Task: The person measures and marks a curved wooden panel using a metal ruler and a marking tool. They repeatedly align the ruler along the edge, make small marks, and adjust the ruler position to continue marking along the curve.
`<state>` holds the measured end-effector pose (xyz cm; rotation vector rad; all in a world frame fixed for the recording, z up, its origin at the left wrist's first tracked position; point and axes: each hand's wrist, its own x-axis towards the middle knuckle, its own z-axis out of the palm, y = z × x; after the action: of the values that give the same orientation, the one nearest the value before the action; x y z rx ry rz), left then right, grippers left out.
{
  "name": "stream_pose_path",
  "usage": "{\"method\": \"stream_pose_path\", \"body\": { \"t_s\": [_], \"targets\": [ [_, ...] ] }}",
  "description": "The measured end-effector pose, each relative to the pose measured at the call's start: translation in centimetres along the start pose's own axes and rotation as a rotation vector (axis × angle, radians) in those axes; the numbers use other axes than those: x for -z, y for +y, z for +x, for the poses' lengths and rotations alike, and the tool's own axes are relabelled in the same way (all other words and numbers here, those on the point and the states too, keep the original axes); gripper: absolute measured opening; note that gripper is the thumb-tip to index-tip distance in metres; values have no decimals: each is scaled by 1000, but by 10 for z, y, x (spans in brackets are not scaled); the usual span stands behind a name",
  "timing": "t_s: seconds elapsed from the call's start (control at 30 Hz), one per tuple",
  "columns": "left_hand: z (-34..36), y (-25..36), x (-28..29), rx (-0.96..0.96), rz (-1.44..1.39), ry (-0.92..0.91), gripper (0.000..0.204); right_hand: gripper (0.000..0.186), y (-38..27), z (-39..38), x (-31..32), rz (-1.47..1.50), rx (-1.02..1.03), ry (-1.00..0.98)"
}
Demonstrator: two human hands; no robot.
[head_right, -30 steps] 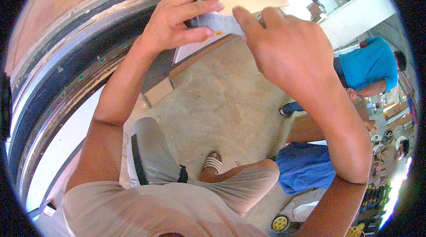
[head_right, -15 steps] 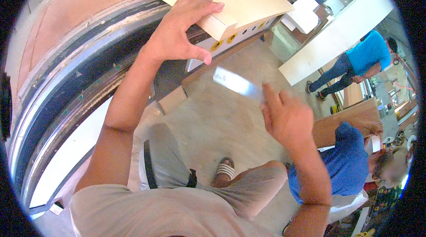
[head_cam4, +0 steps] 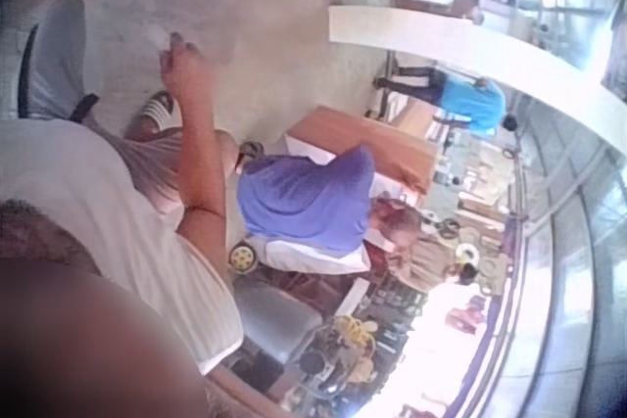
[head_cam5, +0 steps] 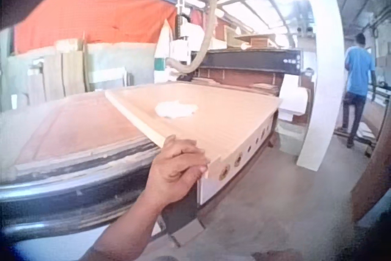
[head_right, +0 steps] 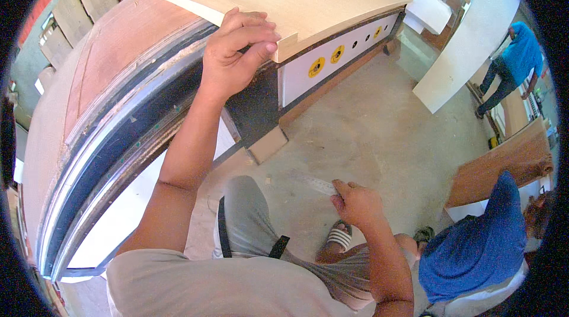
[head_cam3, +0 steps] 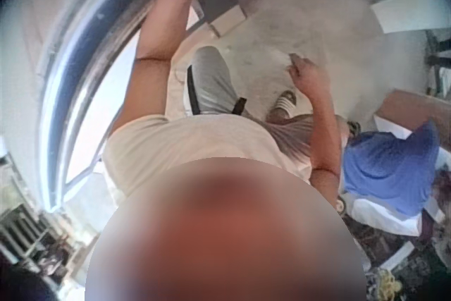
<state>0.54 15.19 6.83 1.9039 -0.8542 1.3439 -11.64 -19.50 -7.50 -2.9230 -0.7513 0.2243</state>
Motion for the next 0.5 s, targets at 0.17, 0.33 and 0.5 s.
{"method": "stream_pose_path", "body": {
  "t_s": [0.17, 0.33, 0.5],
  "targets": [
    [10, 18, 13, -8, 142, -114, 13, 39, 0, 3, 6, 51, 22, 20],
    [26, 27, 17, -162, 277, -184, 13, 39, 0, 4, 6, 100, 40, 1],
    [33, 34, 25, -213, 439, -368, 16, 40, 2, 7, 9, 131, 64, 12]
  ]
}}
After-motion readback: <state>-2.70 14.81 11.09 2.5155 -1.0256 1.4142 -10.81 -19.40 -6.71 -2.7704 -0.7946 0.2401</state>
